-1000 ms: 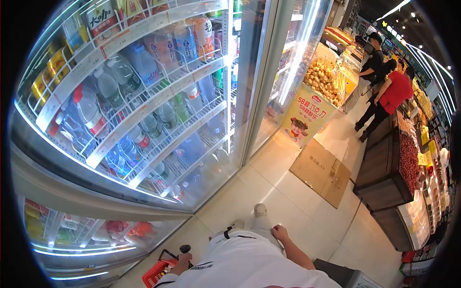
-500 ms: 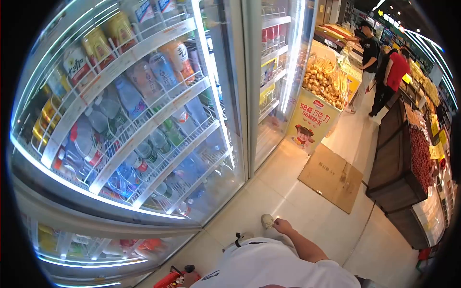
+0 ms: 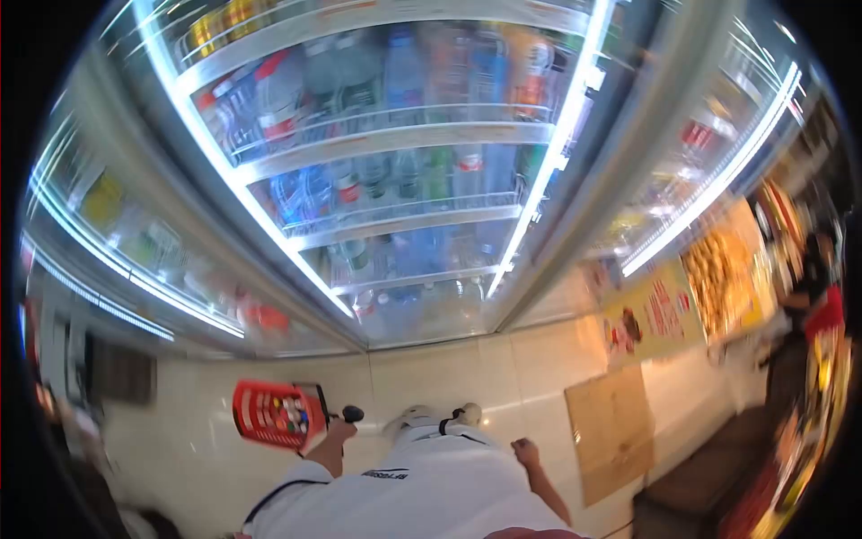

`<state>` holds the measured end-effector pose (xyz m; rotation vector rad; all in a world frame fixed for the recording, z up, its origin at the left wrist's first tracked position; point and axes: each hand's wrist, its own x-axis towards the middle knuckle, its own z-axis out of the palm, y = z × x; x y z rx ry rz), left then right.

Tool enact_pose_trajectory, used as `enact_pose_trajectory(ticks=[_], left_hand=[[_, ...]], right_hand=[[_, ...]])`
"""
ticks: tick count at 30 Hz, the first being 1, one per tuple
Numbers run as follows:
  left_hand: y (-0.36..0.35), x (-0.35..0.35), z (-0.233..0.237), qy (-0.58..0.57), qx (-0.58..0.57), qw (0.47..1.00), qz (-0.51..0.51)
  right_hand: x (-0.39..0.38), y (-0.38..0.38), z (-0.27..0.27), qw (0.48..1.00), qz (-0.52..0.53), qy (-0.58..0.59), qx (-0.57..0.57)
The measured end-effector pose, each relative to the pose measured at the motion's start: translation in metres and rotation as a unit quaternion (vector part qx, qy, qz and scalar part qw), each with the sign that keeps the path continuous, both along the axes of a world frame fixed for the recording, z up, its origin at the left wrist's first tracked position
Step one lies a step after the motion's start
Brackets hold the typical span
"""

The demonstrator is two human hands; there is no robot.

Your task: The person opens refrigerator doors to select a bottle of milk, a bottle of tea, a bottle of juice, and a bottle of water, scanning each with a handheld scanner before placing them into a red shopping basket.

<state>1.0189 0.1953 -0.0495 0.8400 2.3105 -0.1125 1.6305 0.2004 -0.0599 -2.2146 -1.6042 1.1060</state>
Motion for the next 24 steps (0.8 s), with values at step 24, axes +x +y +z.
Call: enact_pose_trajectory(ticks=[24], left_hand=[[-0.029,0.014,0.058,-0.157,0.021,0.982,-0.102]], right_hand=[[-0.249,0.161,0.039,0.955,0.285,0.072,0.035]])
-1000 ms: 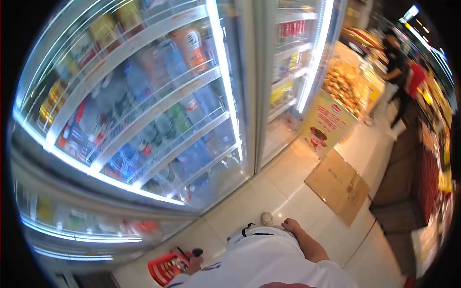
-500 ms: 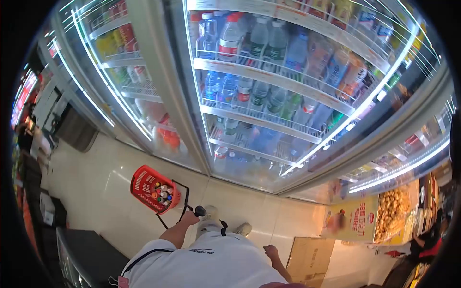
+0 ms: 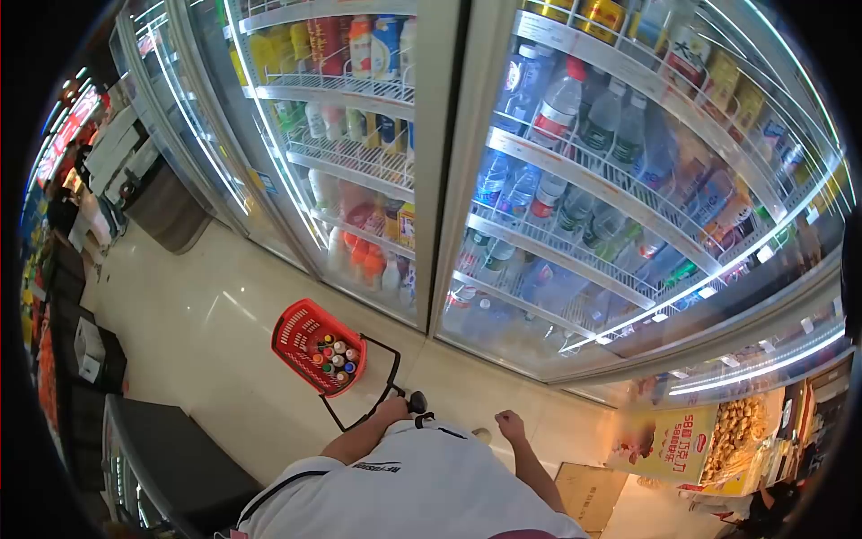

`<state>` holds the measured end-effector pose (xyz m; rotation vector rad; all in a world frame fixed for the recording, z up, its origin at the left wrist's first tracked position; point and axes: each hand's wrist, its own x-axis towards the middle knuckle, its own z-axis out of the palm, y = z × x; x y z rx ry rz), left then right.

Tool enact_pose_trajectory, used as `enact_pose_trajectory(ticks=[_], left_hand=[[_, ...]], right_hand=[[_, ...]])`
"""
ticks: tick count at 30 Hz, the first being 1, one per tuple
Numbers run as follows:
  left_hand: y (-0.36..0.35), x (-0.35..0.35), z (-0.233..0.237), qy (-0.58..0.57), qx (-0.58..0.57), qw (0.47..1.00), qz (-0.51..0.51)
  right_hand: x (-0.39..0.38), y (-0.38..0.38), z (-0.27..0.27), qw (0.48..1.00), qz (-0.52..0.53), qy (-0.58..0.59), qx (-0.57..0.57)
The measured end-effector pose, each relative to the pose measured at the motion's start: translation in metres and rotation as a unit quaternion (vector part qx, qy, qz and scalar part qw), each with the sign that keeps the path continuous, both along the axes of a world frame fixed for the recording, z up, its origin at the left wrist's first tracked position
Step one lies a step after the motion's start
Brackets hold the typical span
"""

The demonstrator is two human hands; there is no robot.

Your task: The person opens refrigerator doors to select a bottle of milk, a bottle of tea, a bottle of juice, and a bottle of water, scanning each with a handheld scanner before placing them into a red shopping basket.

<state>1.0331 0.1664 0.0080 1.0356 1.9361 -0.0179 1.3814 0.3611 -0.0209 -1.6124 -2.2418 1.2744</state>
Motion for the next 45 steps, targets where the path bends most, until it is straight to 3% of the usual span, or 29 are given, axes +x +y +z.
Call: enact_pose_trajectory(ticks=[6,10,12,14,17,21,26,31,32,34,38,40,41,45], left_hand=[[0.011,-0.055,0.017,0.006,-0.03,0.999,0.019],[0.005,-0.083,0.058,0.017,-0.017,0.998,0.05],[0.0,-0.099,0.048,0.023,-0.013,0.997,0.069],[-0.006,-0.114,0.031,0.029,0.0,0.996,0.08],[-0.015,-0.129,-0.004,0.049,0.008,0.996,0.075],[-0.033,-0.128,0.018,0.067,0.025,0.984,0.166],[-0.061,-0.112,0.041,0.129,-0.01,0.969,0.21],[-0.077,-0.086,0.03,0.136,-0.034,0.962,0.234],[-0.078,-0.083,0.029,0.139,-0.031,0.962,0.232],[-0.078,-0.083,0.023,0.15,-0.023,0.962,0.226],[-0.073,-0.091,0.026,0.149,-0.01,0.961,0.232],[-0.073,-0.101,0.027,0.149,0.01,0.959,0.24],[-0.076,-0.104,0.028,0.147,0.01,0.96,0.24],[-0.086,-0.136,0.036,0.151,0.136,0.94,0.274]], right_hand=[[-0.087,-0.051,-0.011,0.99,0.109,-0.075,-0.049],[-0.103,-0.066,-0.017,0.986,0.119,-0.074,-0.084],[-0.11,-0.062,-0.002,0.99,0.108,-0.058,-0.065],[-0.112,-0.051,-0.001,0.995,0.1,-0.002,-0.005],[-0.118,-0.023,0.006,0.995,0.1,-0.024,0.001],[-0.101,0.008,0.005,0.986,0.149,-0.065,-0.04],[-0.087,0.067,-0.022,0.922,0.327,-0.191,-0.08],[-0.106,0.113,-0.072,0.97,0.22,-0.068,-0.084],[-0.126,0.11,-0.04,0.971,0.191,-0.075,-0.12],[-0.141,0.115,-0.033,0.972,0.221,-0.028,-0.078],[-0.18,0.112,0.007,0.975,0.184,0.059,-0.113],[-0.203,0.105,0.053,0.971,0.082,0.15,-0.165],[-0.215,0.104,0.078,0.972,0.082,0.147,-0.165],[-0.266,0.102,0.166,0.967,0.008,0.244,-0.067]])
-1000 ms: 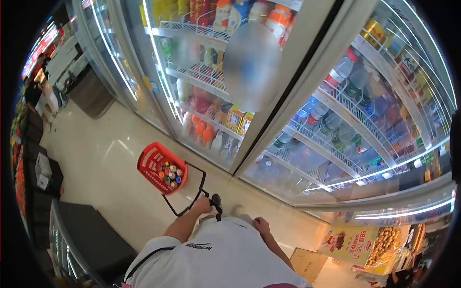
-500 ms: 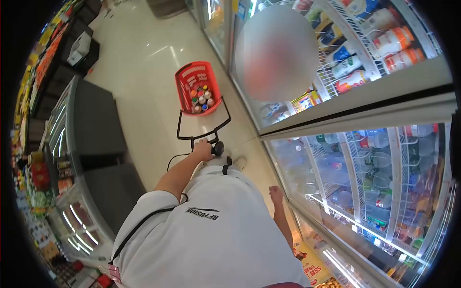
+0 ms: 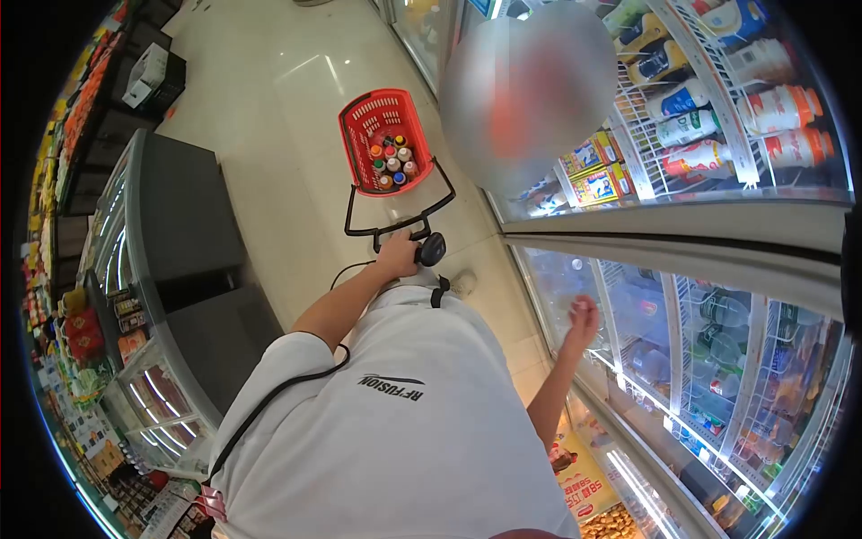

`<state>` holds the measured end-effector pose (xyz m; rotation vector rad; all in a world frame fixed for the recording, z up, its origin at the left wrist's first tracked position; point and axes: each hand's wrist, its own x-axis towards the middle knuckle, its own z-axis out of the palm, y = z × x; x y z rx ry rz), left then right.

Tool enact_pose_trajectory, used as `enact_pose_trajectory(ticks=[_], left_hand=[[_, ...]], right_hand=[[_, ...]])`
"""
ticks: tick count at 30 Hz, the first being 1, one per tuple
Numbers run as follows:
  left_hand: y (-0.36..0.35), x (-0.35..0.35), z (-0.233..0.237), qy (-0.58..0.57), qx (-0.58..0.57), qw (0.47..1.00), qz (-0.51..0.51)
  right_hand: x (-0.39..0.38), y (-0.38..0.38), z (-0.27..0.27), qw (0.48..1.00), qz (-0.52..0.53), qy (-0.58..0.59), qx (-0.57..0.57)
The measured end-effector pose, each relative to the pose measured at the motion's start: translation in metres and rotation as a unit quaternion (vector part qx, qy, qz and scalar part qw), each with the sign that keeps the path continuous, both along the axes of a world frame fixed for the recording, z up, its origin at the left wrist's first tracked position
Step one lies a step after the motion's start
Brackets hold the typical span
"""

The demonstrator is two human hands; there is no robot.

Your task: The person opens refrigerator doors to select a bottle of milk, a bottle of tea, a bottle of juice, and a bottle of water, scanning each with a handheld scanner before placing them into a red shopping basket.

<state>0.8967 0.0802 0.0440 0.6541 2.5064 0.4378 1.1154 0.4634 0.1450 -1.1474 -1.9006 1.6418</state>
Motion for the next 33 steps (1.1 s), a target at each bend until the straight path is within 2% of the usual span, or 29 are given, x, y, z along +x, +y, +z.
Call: enact_pose_trajectory(ticks=[2,4,6,10,11,13,18,20,21,24,25,26,27,28,30,32,33], left_hand=[[-0.002,-0.02,0.016,-0.027,0.023,0.999,-0.025],[-0.01,-0.036,0.008,-0.024,0.065,0.996,-0.062],[-0.02,-0.06,0.007,0.009,0.077,0.987,-0.143],[-0.048,-0.113,0.009,0.031,0.148,0.966,-0.208],[-0.054,-0.125,0.011,0.028,0.153,0.966,-0.208],[-0.062,-0.144,0.014,0.024,0.219,0.95,-0.219],[-0.071,-0.166,0.02,0.005,0.264,0.925,-0.273],[-0.071,-0.174,0.024,-0.025,0.243,0.92,-0.308],[-0.072,-0.174,0.023,-0.019,0.248,0.916,-0.315],[-0.068,-0.17,0.01,-0.013,0.225,0.923,-0.312],[-0.067,-0.168,0.011,-0.031,0.224,0.925,-0.306],[-0.068,-0.169,0.012,-0.049,0.222,0.925,-0.303],[-0.068,-0.17,0.011,-0.046,0.226,0.921,-0.314],[-0.066,-0.17,0.01,-0.043,0.227,0.918,-0.321],[-0.065,-0.168,0.015,-0.037,0.232,0.911,-0.338],[-0.068,-0.163,0.018,-0.039,0.229,0.909,-0.347],[-0.07,-0.16,0.018,-0.034,0.231,0.911,-0.34]], right_hand=[[-0.025,0.004,0.033,0.997,-0.033,0.031,0.07],[-0.055,0.0,0.07,0.988,-0.068,0.082,0.114],[-0.085,-0.008,0.102,0.971,-0.096,0.089,0.198],[-0.141,-0.032,0.132,0.945,-0.168,0.131,0.247],[-0.151,-0.037,0.135,0.945,-0.168,0.127,0.251],[-0.166,-0.036,0.14,0.93,-0.258,0.063,0.254],[-0.158,-0.007,0.119,0.905,-0.261,0.056,0.33],[-0.157,-0.002,0.116,0.869,-0.279,-0.117,0.391],[-0.157,-0.002,0.115,0.852,-0.286,-0.137,0.416],[-0.149,0.013,0.098,0.865,-0.281,-0.062,0.412],[-0.158,0.002,0.104,0.847,-0.29,-0.082,0.438],[-0.128,0.038,0.077,0.806,-0.276,-0.142,0.504],[-0.146,0.016,0.093,0.868,-0.298,-0.081,0.389],[-0.134,0.031,0.082,0.859,-0.277,-0.126,0.412],[-0.165,-0.003,0.11,0.886,-0.327,-0.048,0.326],[-0.155,0.007,0.102,0.853,-0.322,-0.114,0.395],[-0.15,-0.01,0.109,0.846,-0.339,-0.115,0.394]])
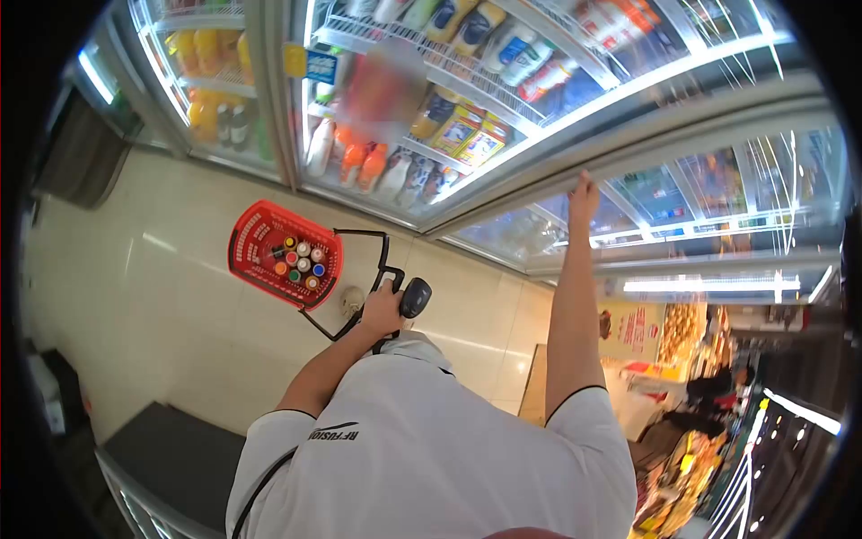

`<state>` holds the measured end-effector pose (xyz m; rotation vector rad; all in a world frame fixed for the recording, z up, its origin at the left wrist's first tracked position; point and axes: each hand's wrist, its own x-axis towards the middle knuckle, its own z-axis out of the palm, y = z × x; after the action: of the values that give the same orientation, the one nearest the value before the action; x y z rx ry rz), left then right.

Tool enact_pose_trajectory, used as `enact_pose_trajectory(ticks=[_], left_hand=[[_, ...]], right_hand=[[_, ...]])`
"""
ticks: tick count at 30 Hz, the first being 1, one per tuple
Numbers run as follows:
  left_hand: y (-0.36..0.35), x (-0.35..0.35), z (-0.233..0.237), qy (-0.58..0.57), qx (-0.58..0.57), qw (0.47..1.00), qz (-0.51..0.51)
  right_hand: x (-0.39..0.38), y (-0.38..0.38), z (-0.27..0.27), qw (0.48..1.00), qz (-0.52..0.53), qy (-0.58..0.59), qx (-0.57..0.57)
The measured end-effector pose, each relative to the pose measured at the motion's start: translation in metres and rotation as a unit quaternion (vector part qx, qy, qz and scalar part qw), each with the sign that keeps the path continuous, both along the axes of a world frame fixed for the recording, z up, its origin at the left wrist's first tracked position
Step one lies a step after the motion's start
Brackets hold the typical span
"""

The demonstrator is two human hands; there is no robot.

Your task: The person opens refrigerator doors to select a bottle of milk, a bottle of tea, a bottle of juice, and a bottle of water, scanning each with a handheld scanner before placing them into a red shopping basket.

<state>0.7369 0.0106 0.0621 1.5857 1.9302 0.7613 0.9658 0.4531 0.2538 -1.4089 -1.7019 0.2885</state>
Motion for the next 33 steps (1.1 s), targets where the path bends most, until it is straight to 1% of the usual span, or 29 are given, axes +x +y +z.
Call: enact_pose_trajectory(ticks=[1,2,3,4,5,6,9,10,11,13,16,17,19,20,23,24,25,27,28,30,31,33], left_hand=[[0.002,-0.001,0.0,0.003,0.006,1.0,0.015],[0.005,-0.003,0.001,0.0,0.002,1.0,0.007],[0.004,-0.002,-0.001,-0.003,-0.002,1.0,0.005],[0.005,-0.001,-0.003,-0.005,0.027,1.0,0.016],[0.006,-0.004,0.0,-0.016,0.013,1.0,0.008],[0.007,-0.004,0.004,-0.009,0.009,1.0,0.007],[0.015,-0.008,0.003,0.015,0.001,1.0,-0.007],[0.016,-0.008,-0.001,0.014,-0.011,1.0,-0.01],[0.019,-0.007,-0.002,0.011,-0.022,1.0,-0.013],[0.025,-0.007,-0.004,0.009,-0.01,1.0,-0.005],[0.034,-0.008,0.007,0.006,-0.027,1.0,0.0],[0.037,-0.008,0.007,0.007,-0.026,1.0,-0.006],[0.041,-0.005,0.006,0.004,-0.023,1.0,0.017],[0.043,-0.003,0.004,0.005,-0.023,1.0,0.013],[0.047,-0.001,0.0,0.01,-0.065,0.998,0.014],[0.048,-0.001,0.0,0.01,-0.06,0.998,0.012],[0.048,0.002,0.002,0.012,-0.058,0.998,0.016],[0.049,-0.001,0.022,0.025,-0.05,0.998,0.032],[0.046,0.0,0.013,0.019,-0.053,0.998,0.04],[0.039,0.001,0.014,0.031,-0.052,0.997,0.039],[0.035,0.004,0.013,0.036,-0.052,0.997,0.036],[0.026,0.011,0.007,0.045,-0.055,0.997,0.032]], right_hand=[[-0.006,-0.01,0.008,0.999,0.013,0.03,-0.043],[-0.018,-0.012,0.019,0.994,0.034,0.058,-0.082],[-0.02,-0.008,0.025,0.995,0.037,0.062,-0.072],[-0.018,-0.01,0.028,0.996,0.048,0.052,-0.059],[-0.019,-0.013,0.025,0.996,0.058,0.043,-0.05],[-0.027,-0.021,0.026,0.995,0.056,0.08,-0.015],[-0.027,-0.019,0.028,0.993,0.084,0.079,-0.027],[-0.027,-0.018,0.025,0.996,0.059,0.066,-0.022],[-0.024,-0.015,0.021,0.996,0.055,0.067,-0.023],[-0.018,-0.008,0.016,0.998,0.048,-0.001,0.035],[-0.025,-0.012,0.021,0.998,0.03,0.0,0.062],[-0.024,-0.011,0.02,0.998,0.024,0.001,0.063],[-0.019,-0.007,0.018,0.999,0.034,0.006,0.041],[-0.019,-0.007,0.018,0.998,0.037,0.002,0.052],[-0.019,-0.007,0.018,0.997,0.027,-0.014,0.066],[-0.018,-0.006,0.017,0.998,0.03,0.001,0.048],[-0.016,-0.007,0.017,0.998,0.033,0.004,0.05],[-0.019,-0.008,0.019,0.997,0.051,0.025,0.043],[-0.021,-0.008,0.019,0.997,0.054,0.031,0.045],[-0.021,-0.014,0.021,0.996,0.055,0.043,0.051],[-0.017,-0.015,0.021,0.998,0.056,0.02,0.032],[-0.022,-0.025,0.029,0.998,0.038,0.012,0.054]])
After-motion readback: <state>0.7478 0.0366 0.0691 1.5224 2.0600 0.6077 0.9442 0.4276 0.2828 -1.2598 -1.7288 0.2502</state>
